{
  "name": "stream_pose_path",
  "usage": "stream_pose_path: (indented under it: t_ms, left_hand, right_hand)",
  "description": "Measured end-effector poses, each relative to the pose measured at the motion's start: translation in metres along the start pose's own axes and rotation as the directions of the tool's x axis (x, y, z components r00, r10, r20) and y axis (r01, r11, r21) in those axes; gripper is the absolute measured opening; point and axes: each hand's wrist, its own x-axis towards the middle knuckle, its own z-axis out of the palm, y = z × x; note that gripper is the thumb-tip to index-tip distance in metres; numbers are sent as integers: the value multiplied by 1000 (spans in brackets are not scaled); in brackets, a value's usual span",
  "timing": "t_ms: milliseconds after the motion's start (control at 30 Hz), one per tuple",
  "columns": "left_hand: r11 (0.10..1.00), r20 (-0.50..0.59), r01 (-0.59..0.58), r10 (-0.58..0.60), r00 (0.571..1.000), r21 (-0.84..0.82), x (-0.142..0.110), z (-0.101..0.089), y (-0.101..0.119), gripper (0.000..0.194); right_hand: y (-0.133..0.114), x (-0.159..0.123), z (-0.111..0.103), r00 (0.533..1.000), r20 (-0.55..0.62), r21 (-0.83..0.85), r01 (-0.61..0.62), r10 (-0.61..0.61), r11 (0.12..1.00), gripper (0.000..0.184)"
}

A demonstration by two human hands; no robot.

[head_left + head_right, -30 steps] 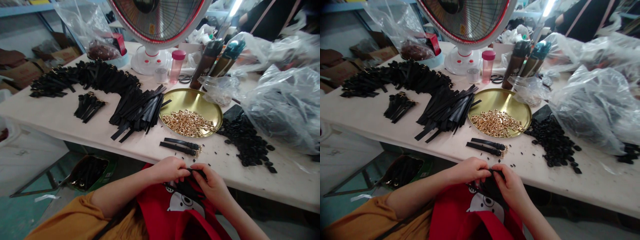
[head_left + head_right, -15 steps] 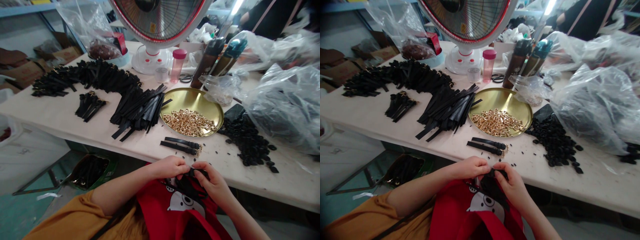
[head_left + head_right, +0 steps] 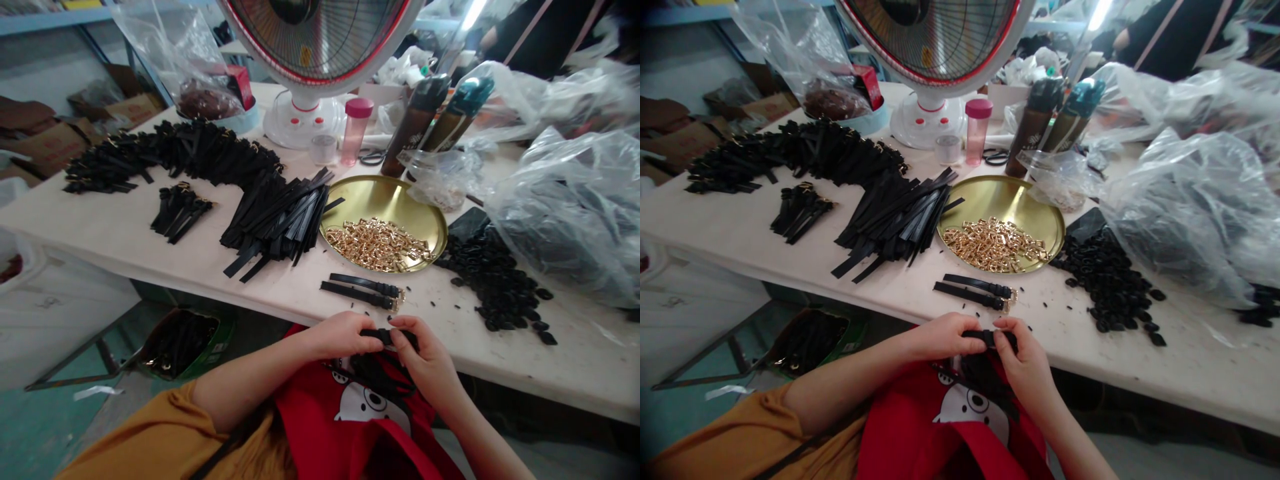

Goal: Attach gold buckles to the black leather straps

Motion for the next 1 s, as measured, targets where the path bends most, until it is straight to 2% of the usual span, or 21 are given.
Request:
stream_pose_path:
  t_ms: [100, 167, 300, 433, 567, 667, 900, 1000]
  left_hand:
    - [1000, 56, -11, 12, 998, -12, -3, -6, 4, 23]
    - [1000, 53, 3, -3, 999, -13, -6, -7, 7, 29]
    - [997, 44, 26, -23, 999, -70, -5, -4, 12, 27]
    - [998, 23, 1, 0, 1000, -61, -2, -3, 14, 25]
    - [997, 98, 48, -42, 994, -53, -3, -8, 15, 13]
    - [996, 141, 77, -72, 987, -32, -5, -10, 14, 15]
    - [999, 23, 24, -25, 999, 42, 2, 0, 16, 21]
    - [999, 82, 15, -18, 996, 37, 1, -5, 21, 21]
  right_hand:
    - [1, 1, -3, 994, 51, -67, 102, -98, 993, 22]
    - [2, 1, -5, 984, 91, -101, 162, -153, 982, 22]
    - [2, 1, -9, 970, 127, -126, 225, -209, 966, 21]
    - [2, 3, -10, 973, 108, -138, 218, -204, 966, 20]
    - [1, 3, -4, 981, 74, -84, 185, -179, 979, 19]
    - [0, 3, 0, 983, 36, -44, 180, -179, 983, 19]
    - [-1, 0, -7, 989, 18, -67, 148, -147, 987, 21]
    - [-2, 0, -9, 989, 19, -57, 147, -146, 987, 22]
